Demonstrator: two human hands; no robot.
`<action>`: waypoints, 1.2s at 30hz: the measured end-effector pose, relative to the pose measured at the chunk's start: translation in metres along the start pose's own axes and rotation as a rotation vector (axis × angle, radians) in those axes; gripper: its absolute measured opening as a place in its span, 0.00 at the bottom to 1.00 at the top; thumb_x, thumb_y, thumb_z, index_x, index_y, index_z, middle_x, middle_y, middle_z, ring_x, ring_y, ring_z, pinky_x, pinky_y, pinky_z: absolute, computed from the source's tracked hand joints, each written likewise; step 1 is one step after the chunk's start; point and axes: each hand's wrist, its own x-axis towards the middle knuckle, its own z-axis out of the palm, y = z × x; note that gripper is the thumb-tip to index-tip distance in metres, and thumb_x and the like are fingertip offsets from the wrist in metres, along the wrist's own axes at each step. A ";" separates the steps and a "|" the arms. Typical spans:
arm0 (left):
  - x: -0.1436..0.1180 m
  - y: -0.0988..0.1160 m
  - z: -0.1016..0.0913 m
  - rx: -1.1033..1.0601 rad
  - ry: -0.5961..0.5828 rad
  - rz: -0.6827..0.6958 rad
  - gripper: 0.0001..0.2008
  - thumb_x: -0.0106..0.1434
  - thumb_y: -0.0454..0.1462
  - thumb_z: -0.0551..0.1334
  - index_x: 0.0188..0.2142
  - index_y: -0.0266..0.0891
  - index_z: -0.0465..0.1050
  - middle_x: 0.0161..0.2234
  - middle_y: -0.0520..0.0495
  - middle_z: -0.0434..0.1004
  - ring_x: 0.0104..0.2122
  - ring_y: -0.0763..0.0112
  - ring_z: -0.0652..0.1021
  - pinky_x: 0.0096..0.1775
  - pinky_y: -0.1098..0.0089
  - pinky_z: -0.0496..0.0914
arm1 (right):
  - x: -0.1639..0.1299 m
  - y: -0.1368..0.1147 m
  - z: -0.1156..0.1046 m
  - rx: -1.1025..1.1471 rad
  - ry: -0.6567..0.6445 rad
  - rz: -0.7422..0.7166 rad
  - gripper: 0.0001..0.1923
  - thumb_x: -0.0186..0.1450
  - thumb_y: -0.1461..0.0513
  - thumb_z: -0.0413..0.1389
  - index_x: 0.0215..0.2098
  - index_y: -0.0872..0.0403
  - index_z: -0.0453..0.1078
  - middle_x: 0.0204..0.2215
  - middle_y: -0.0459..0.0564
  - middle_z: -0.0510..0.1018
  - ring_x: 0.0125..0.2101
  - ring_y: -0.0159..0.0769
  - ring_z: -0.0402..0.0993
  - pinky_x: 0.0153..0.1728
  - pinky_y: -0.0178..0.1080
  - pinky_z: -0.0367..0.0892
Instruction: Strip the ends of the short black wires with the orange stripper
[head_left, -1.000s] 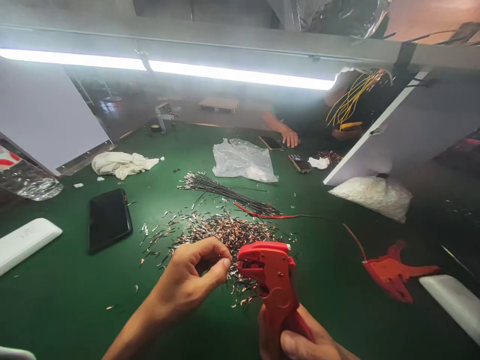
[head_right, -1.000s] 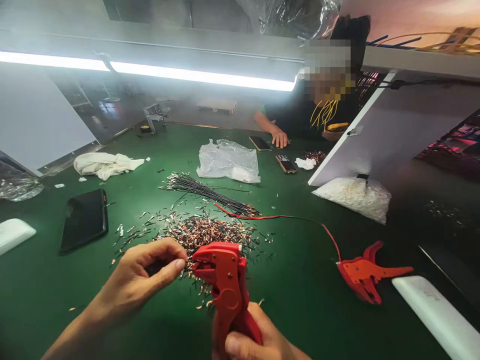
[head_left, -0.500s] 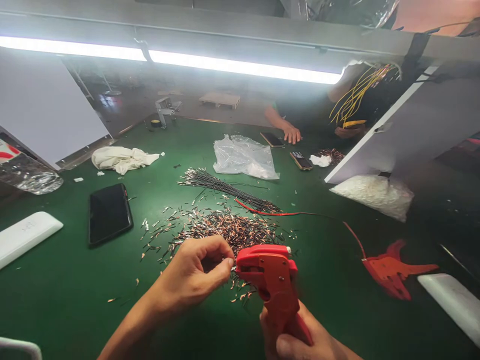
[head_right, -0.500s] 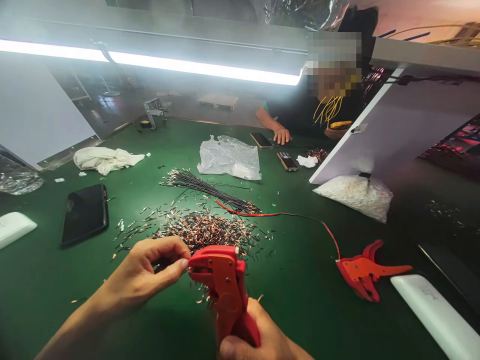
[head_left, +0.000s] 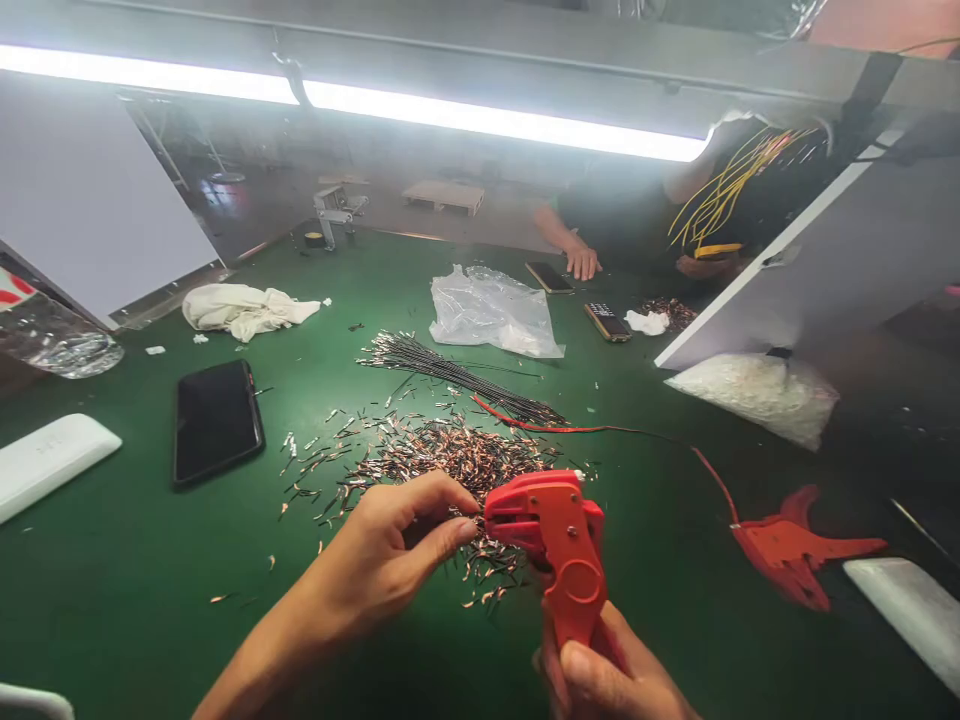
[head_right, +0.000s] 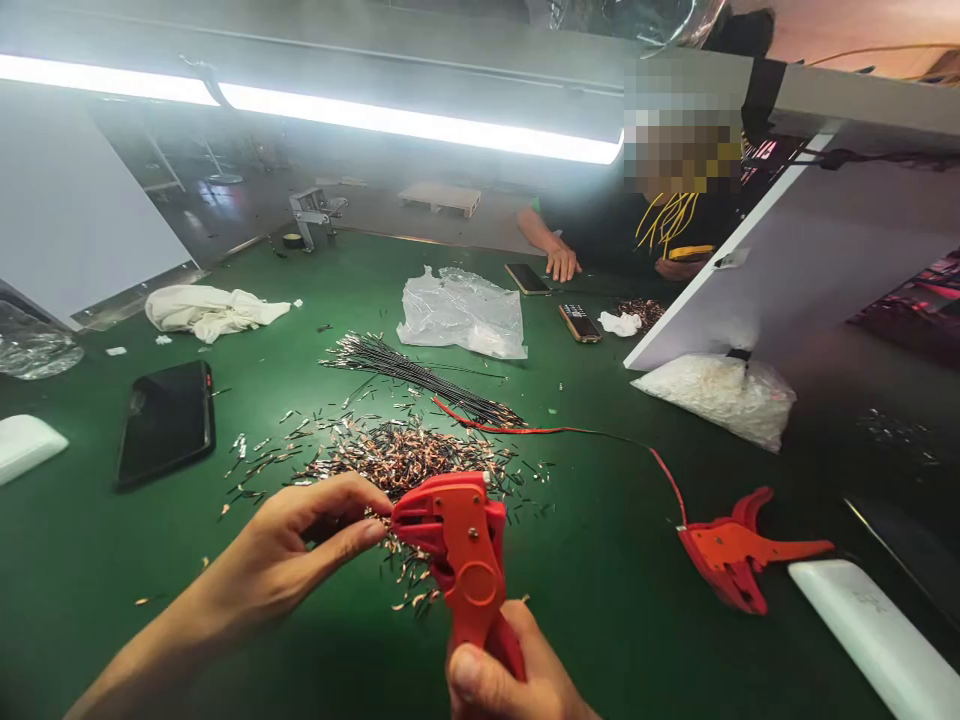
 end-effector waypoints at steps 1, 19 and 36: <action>0.000 -0.001 0.001 0.009 0.018 0.003 0.12 0.64 0.42 0.58 0.33 0.37 0.75 0.25 0.51 0.73 0.24 0.74 0.67 0.27 0.73 0.61 | 0.000 -0.001 -0.001 0.014 -0.024 0.005 0.25 0.61 0.42 0.60 0.28 0.55 0.64 0.20 0.40 0.61 0.21 0.26 0.55 0.23 0.33 0.51; 0.000 0.001 0.001 0.174 0.119 0.313 0.09 0.62 0.29 0.57 0.27 0.38 0.72 0.21 0.56 0.66 0.20 0.80 0.63 0.22 0.78 0.57 | 0.005 0.011 -0.011 0.016 -0.166 -0.095 0.24 0.63 0.45 0.58 0.37 0.60 0.70 0.25 0.46 0.65 0.24 0.28 0.59 0.25 0.31 0.56; -0.002 0.008 -0.009 0.260 0.072 0.413 0.10 0.59 0.25 0.55 0.26 0.38 0.69 0.22 0.56 0.68 0.23 0.80 0.66 0.25 0.79 0.61 | 0.009 0.004 -0.008 -0.123 -0.167 -0.127 0.27 0.62 0.41 0.56 0.27 0.57 0.67 0.19 0.42 0.60 0.19 0.25 0.55 0.18 0.30 0.51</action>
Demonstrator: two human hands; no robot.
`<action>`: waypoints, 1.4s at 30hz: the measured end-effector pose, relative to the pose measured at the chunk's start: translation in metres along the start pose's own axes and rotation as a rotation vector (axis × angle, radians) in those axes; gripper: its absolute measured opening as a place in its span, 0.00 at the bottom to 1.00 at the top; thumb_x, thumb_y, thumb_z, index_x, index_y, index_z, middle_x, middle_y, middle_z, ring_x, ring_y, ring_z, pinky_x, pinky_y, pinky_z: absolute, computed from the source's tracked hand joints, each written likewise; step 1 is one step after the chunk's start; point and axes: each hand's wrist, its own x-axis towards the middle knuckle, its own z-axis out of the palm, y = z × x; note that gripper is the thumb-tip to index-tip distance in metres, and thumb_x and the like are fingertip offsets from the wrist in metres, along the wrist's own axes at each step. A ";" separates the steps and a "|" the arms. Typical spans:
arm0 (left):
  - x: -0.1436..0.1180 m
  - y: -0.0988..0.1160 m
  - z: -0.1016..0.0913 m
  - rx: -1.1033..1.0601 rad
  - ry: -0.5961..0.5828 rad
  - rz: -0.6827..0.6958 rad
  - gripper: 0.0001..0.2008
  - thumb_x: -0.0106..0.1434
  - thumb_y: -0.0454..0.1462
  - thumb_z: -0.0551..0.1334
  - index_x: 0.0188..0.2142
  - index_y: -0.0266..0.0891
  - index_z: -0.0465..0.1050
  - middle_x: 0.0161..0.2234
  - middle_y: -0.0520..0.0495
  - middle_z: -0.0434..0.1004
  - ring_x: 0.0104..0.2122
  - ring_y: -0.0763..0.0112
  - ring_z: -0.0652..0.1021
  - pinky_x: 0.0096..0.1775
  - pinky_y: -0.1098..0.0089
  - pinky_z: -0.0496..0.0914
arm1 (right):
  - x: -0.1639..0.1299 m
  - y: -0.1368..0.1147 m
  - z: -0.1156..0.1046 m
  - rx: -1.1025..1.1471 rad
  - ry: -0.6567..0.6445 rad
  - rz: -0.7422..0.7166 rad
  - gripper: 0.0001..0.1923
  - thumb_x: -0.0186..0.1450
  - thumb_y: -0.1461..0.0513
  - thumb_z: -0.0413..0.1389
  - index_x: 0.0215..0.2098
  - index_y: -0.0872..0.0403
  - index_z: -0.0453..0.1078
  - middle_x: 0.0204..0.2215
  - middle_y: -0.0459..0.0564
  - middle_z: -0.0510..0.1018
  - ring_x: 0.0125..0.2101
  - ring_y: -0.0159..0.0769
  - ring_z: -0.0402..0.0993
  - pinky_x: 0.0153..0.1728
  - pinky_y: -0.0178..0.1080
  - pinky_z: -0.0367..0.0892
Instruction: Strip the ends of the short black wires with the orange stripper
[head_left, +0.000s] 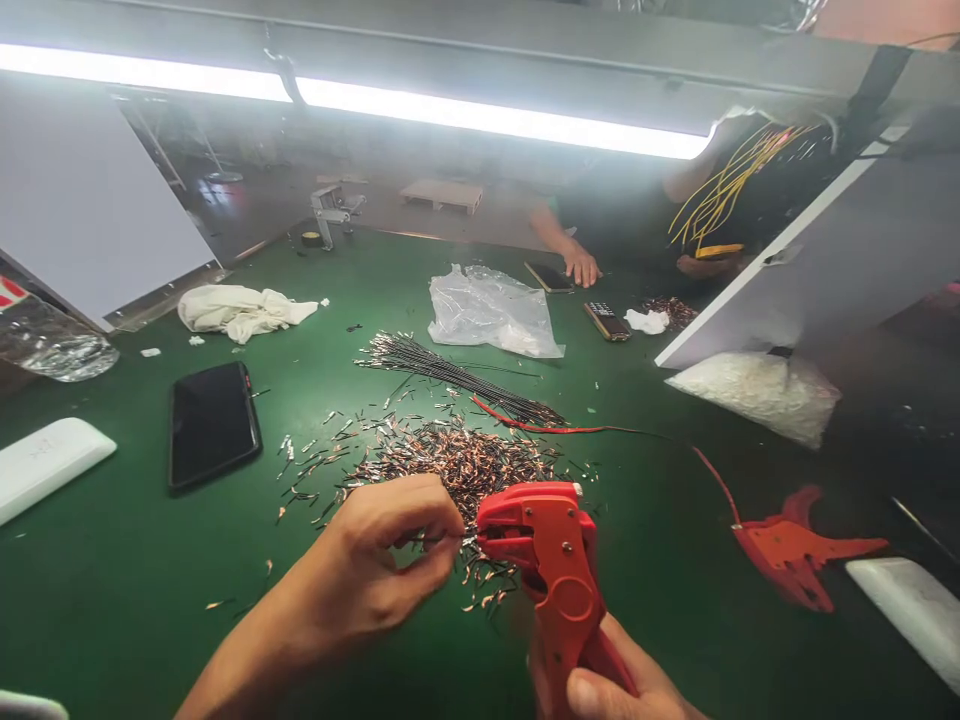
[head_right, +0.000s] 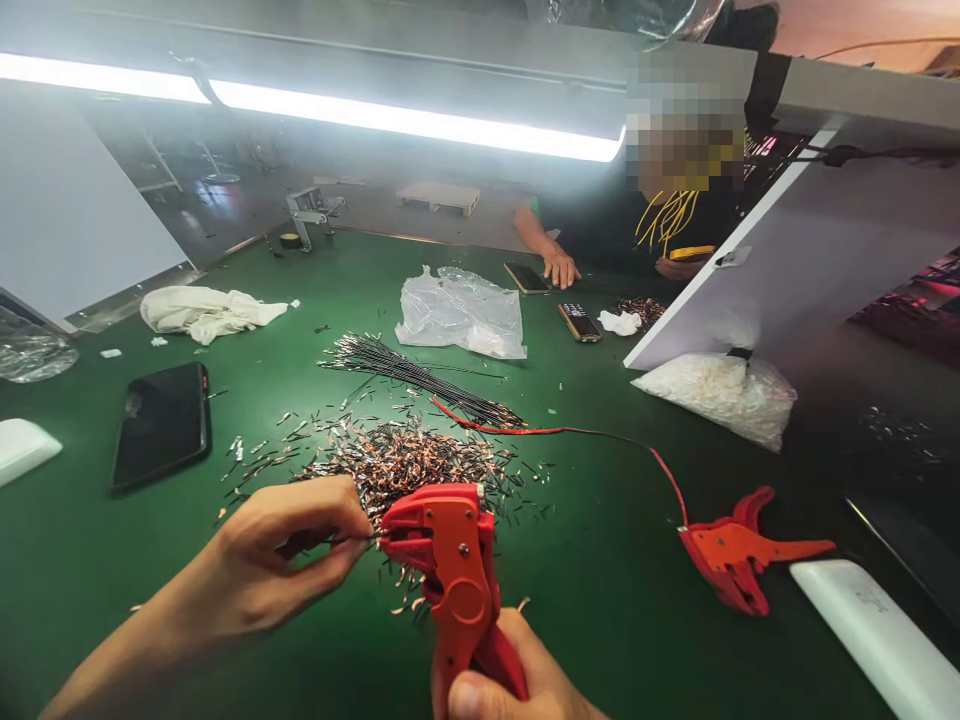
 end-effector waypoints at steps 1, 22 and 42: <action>0.000 0.000 0.000 0.005 -0.001 -0.004 0.10 0.59 0.26 0.55 0.26 0.38 0.68 0.22 0.56 0.67 0.22 0.80 0.66 0.25 0.79 0.61 | 0.000 0.001 -0.001 -0.007 -0.009 -0.002 0.27 0.62 0.41 0.56 0.26 0.57 0.66 0.19 0.42 0.60 0.18 0.25 0.55 0.17 0.30 0.51; -0.004 -0.010 0.010 -0.096 -0.056 -0.303 0.11 0.66 0.37 0.59 0.31 0.39 0.78 0.25 0.52 0.79 0.25 0.75 0.75 0.29 0.76 0.67 | -0.010 0.004 0.001 0.022 0.202 0.179 0.30 0.61 0.37 0.55 0.24 0.55 0.63 0.18 0.39 0.58 0.19 0.25 0.53 0.21 0.33 0.49; -0.010 -0.016 0.026 0.392 0.297 0.136 0.08 0.65 0.24 0.61 0.39 0.38 0.71 0.29 0.50 0.74 0.30 0.73 0.69 0.33 0.70 0.65 | -0.025 -0.044 -0.034 -0.907 0.955 0.146 0.23 0.66 0.41 0.50 0.43 0.49 0.68 0.31 0.50 0.75 0.33 0.47 0.69 0.35 0.45 0.61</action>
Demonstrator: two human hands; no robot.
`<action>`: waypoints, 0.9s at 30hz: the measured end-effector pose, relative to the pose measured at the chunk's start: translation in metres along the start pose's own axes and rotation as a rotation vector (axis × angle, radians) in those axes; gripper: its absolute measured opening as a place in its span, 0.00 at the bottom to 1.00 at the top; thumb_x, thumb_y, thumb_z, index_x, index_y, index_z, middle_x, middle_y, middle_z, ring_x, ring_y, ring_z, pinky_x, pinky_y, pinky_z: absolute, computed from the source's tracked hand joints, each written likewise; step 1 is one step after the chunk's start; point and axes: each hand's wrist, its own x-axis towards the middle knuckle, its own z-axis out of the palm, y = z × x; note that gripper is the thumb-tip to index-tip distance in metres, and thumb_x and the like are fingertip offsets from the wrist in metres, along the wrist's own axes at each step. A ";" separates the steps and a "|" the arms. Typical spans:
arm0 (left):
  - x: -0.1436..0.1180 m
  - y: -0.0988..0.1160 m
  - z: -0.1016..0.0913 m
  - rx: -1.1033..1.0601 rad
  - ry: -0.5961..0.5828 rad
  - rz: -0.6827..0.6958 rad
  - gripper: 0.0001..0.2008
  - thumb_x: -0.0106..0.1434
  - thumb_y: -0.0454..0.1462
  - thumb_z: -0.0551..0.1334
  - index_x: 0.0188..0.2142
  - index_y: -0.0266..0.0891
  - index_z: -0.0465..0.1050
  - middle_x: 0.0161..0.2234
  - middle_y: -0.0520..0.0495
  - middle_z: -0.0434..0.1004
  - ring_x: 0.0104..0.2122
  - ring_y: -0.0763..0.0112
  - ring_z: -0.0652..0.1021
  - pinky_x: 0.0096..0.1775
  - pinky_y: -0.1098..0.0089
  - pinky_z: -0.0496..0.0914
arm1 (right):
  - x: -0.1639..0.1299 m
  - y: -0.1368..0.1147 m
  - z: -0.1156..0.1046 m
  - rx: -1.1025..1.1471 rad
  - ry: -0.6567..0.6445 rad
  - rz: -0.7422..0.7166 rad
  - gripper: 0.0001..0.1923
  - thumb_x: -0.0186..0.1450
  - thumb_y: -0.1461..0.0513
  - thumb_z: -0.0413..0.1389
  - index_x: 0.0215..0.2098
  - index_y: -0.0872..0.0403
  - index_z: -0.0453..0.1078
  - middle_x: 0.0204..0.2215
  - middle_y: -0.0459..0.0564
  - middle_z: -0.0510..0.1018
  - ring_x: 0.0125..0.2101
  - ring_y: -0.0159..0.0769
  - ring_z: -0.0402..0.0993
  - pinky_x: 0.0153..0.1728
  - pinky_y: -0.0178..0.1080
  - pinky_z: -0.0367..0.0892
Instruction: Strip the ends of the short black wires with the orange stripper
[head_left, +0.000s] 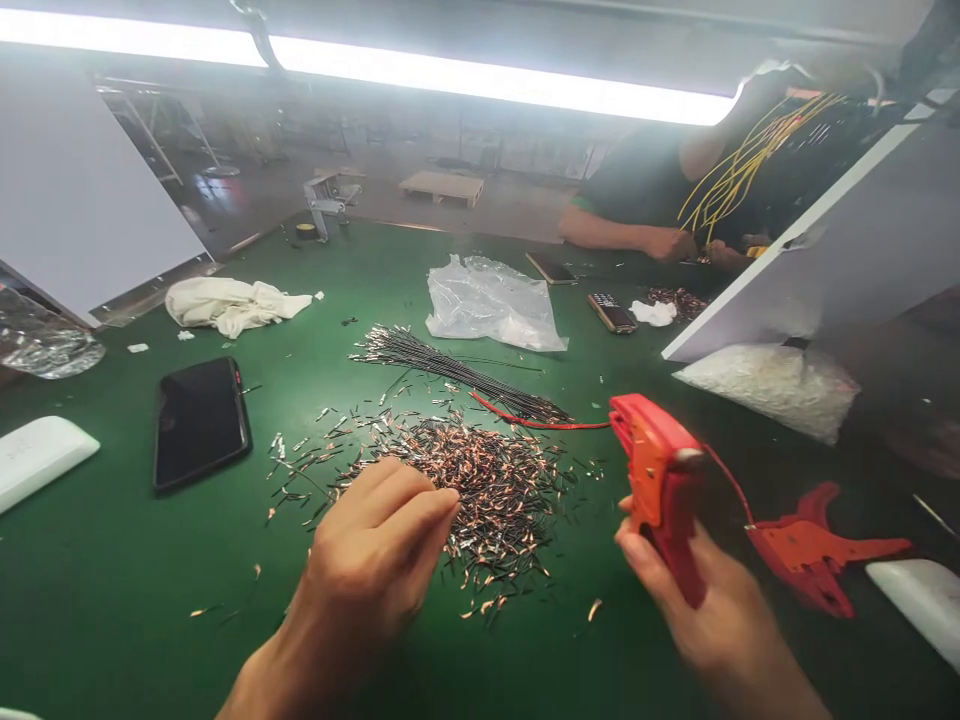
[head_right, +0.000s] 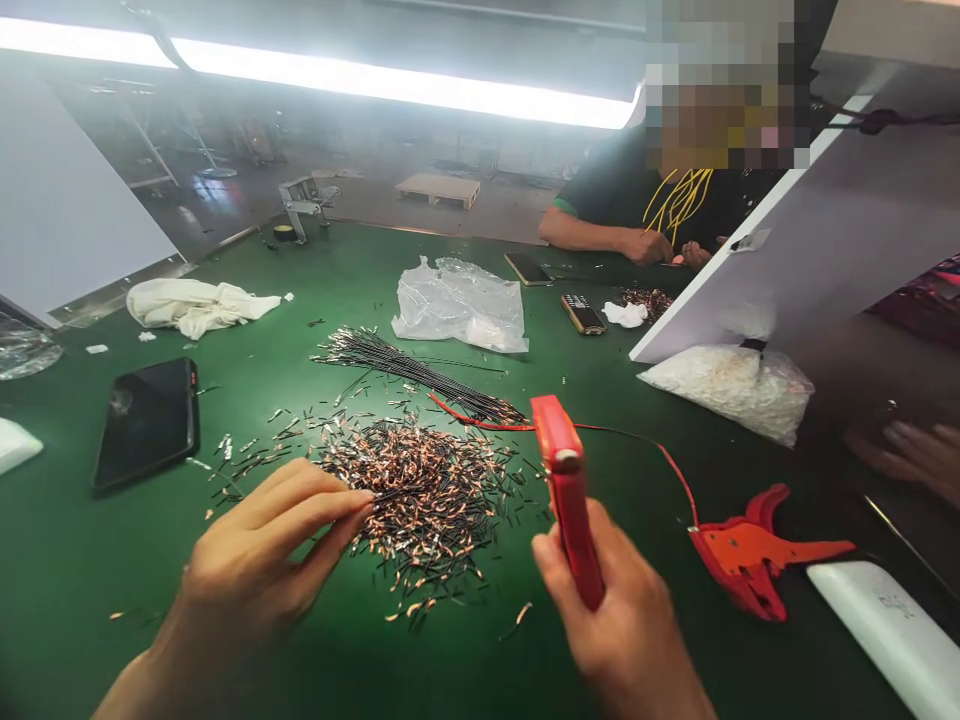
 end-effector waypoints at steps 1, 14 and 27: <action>-0.001 -0.001 0.003 0.039 -0.003 0.021 0.09 0.64 0.24 0.61 0.39 0.38 0.70 0.30 0.50 0.75 0.30 0.72 0.69 0.34 0.69 0.65 | 0.008 0.007 -0.004 -0.215 0.074 -0.035 0.23 0.66 0.41 0.49 0.41 0.49 0.68 0.29 0.50 0.74 0.32 0.49 0.69 0.35 0.46 0.61; -0.017 0.007 0.031 0.190 -0.015 0.177 0.06 0.63 0.24 0.61 0.38 0.33 0.72 0.28 0.47 0.75 0.29 0.69 0.68 0.31 0.67 0.62 | 0.017 0.027 0.019 -0.998 0.352 -0.400 0.32 0.72 0.43 0.39 0.54 0.61 0.65 0.47 0.66 0.75 0.43 0.59 0.72 0.38 0.54 0.66; -0.020 0.024 0.042 0.090 -0.046 0.266 0.12 0.71 0.28 0.50 0.38 0.32 0.71 0.25 0.46 0.74 0.25 0.69 0.72 0.27 0.70 0.68 | -0.004 -0.008 0.048 -0.224 0.197 -0.923 0.10 0.64 0.74 0.52 0.38 0.55 0.70 0.25 0.44 0.77 0.27 0.34 0.73 0.45 0.44 0.56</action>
